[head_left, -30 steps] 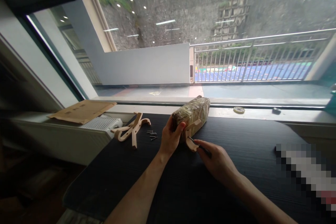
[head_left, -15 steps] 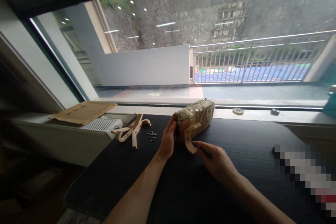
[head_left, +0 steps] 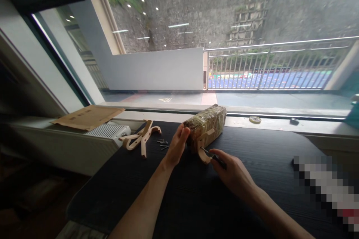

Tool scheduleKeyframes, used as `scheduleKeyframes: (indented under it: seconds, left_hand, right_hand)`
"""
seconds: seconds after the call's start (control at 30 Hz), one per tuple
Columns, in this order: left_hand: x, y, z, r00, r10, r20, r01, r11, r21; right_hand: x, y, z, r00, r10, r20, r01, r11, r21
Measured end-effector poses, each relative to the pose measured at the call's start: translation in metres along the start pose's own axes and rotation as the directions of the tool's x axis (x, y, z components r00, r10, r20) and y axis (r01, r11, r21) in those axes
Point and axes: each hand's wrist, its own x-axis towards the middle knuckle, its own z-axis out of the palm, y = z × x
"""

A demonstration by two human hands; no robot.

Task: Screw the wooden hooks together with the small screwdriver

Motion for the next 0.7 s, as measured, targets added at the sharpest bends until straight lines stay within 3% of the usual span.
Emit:
scheduleKeyframes:
  seconds: [0.23, 0.4, 0.47, 0.53, 0.6, 0.63, 0.7]
  left_hand:
    - [-0.004, -0.007, 0.008, 0.993, 0.023, 0.118, -0.040, 0.989, 0.142]
    - [-0.001, -0.015, 0.011, 0.999, 0.039, -0.002, -0.038, 0.976, 0.215]
    - [0.000, -0.014, 0.012, 0.999, 0.043, 0.003, -0.042, 0.973, 0.227]
    - [0.000, -0.013, 0.012, 0.999, 0.035, 0.020, -0.038, 0.977, 0.211]
    - [0.000, -0.011, 0.012, 0.999, 0.019, 0.035, -0.025, 0.984, 0.179]
    - [-0.001, -0.010, 0.012, 0.999, 0.014, 0.044, -0.021, 0.986, 0.163]
    - [-0.001, -0.011, 0.011, 0.998, 0.016, 0.060, -0.024, 0.990, 0.142]
  right_hand:
    - [-0.003, -0.006, -0.005, 0.991, -0.137, 0.012, 0.133, 0.936, -0.325]
    - [0.000, -0.018, -0.007, 0.984, -0.162, 0.070, 0.174, 0.836, -0.521]
    - [0.001, -0.020, -0.006, 0.986, -0.148, 0.080, 0.168, 0.842, -0.512]
    - [0.002, -0.018, -0.005, 0.994, -0.101, 0.050, 0.113, 0.920, -0.375]
    - [0.004, -0.014, -0.003, 1.000, 0.008, 0.004, -0.007, 0.996, -0.088]
    - [0.006, -0.011, -0.001, 0.996, 0.090, 0.009, -0.091, 0.992, 0.090]
    - [0.010, -0.006, 0.001, 0.966, 0.244, 0.088, -0.258, 0.889, 0.378]
